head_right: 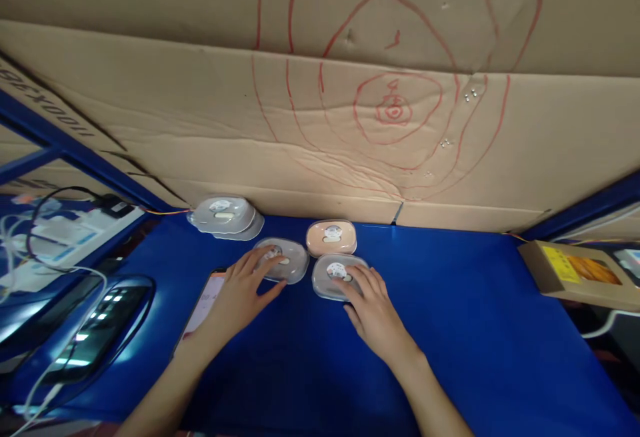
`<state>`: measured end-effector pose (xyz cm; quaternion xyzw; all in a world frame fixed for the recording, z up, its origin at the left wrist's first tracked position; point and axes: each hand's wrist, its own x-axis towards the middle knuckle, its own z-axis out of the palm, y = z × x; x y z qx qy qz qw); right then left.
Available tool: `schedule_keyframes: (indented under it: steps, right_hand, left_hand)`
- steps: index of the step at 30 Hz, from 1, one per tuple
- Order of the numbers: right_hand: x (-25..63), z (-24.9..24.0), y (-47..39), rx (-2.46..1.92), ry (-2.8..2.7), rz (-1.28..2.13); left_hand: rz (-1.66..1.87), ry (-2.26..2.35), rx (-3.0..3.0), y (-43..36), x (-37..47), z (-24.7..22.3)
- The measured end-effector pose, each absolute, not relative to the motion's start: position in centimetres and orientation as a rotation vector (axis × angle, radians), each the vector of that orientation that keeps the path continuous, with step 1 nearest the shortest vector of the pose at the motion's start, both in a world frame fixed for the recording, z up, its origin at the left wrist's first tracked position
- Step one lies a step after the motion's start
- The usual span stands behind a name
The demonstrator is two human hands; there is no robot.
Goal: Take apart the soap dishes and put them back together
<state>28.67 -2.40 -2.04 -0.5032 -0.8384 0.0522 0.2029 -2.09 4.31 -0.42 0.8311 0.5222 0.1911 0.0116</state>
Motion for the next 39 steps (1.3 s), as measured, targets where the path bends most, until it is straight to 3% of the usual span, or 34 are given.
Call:
schedule_keyframes:
  steps: [15, 26, 34, 39]
  right_hand:
    - [34.4, -2.2, -0.8, -1.740, -2.054, -0.056]
    - [32.7, -2.5, -1.1, -1.687, -2.053, -0.140]
    - [26.1, -2.6, -3.6, -1.337, -2.331, 0.331]
    - [25.7, -3.7, -4.0, -1.333, -2.289, 0.645]
  left_hand:
    - [0.573, 1.609, 2.661, 1.9, -0.7, -1.3]
    - [0.593, 1.610, 2.380, 3.8, -2.2, -1.6]
    - [0.465, 1.382, 2.303, 2.2, -1.2, -1.6]
    - [0.486, 1.301, 2.167, -0.2, -1.6, -0.8]
